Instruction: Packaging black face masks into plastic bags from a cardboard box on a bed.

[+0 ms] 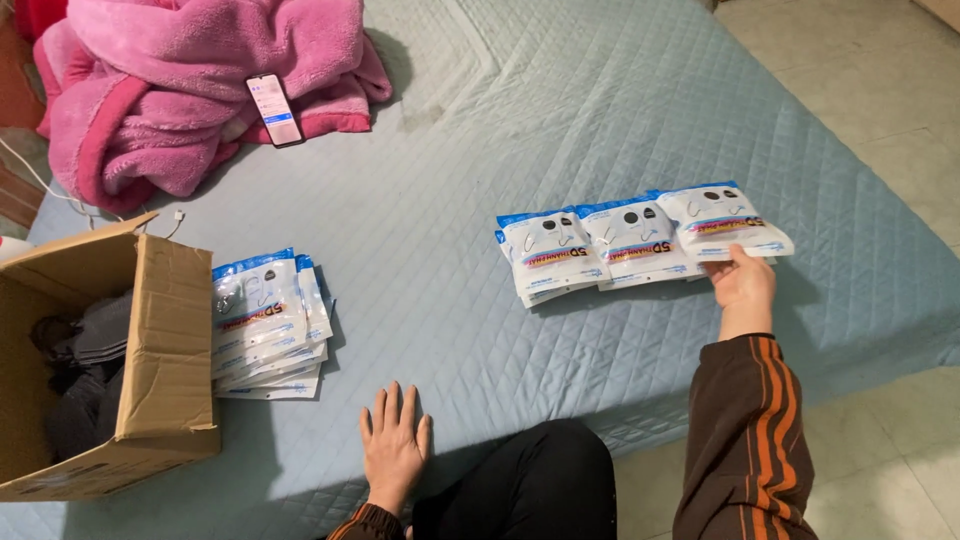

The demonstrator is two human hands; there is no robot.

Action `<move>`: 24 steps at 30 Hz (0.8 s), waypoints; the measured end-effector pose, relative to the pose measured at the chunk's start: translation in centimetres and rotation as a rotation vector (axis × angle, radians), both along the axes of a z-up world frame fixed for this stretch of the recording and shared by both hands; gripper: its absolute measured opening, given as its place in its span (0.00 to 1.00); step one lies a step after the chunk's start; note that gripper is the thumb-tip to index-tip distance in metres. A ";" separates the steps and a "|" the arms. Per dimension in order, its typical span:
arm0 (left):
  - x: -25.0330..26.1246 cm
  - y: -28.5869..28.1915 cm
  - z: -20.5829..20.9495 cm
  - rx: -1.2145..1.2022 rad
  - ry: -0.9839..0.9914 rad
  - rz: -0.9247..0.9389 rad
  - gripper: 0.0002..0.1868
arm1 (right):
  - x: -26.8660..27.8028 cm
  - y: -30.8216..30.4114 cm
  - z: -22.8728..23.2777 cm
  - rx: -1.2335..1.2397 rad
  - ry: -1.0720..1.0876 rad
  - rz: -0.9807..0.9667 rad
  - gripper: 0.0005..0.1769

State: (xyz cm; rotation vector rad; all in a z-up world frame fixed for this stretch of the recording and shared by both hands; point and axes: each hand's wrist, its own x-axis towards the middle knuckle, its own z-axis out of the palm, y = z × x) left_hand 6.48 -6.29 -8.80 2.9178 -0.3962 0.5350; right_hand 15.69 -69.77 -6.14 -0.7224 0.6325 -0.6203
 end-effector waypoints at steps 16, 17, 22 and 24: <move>0.3 -0.2 -0.2 -0.016 -0.027 -0.001 0.31 | -3.1 7.8 6.1 -0.302 0.284 -0.280 0.11; 0.2 -0.3 0.0 -0.027 -0.030 -0.009 0.30 | -3.6 9.4 6.3 -0.304 0.313 -0.309 0.09; -0.1 -0.6 0.8 -0.073 -0.095 -0.021 0.30 | -4.6 15.7 -5.0 -0.424 0.311 -0.240 0.11; 0.2 -0.3 -1.1 -0.026 0.010 -0.017 0.31 | -5.3 19.9 -7.6 -1.619 0.501 -0.266 0.07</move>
